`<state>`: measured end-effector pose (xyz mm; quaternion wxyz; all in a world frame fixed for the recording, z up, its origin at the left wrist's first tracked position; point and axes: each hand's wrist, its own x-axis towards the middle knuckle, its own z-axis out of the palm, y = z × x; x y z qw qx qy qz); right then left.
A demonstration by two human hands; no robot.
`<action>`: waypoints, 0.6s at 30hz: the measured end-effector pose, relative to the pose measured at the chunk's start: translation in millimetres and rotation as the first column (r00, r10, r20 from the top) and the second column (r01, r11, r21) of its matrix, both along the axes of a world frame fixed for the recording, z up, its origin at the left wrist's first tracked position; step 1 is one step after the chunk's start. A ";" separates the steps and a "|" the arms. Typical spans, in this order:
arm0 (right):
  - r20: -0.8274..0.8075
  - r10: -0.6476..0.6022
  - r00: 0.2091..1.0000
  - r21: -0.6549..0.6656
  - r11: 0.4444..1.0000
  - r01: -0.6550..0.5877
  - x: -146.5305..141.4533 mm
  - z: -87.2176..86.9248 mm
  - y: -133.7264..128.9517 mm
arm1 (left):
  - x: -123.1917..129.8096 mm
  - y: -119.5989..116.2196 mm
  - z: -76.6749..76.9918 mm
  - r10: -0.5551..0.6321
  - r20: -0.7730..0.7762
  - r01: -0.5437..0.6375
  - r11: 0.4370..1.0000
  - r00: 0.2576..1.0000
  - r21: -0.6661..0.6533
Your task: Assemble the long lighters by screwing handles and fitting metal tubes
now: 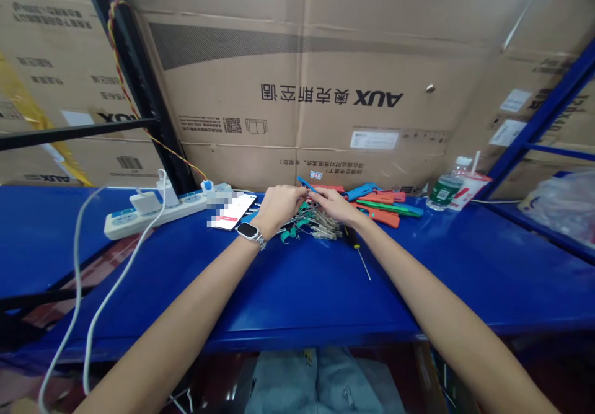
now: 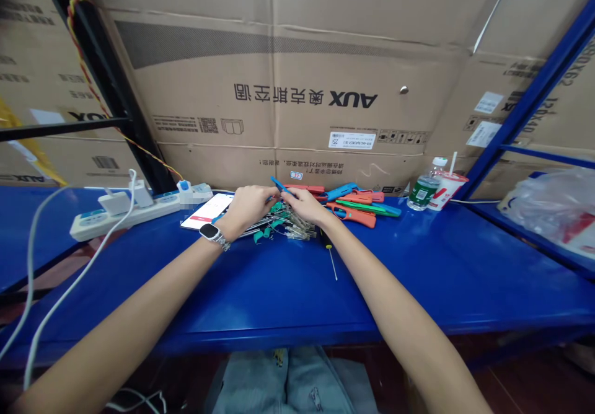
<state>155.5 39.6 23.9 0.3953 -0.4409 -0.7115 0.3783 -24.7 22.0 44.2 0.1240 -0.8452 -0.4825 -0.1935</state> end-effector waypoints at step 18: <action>0.037 -0.269 0.962 0.210 0.944 0.255 23.6 -2.1 -2.3 | -14.3 1.2 6.0 -0.121 0.416 0.143 0.989 0.902 -0.024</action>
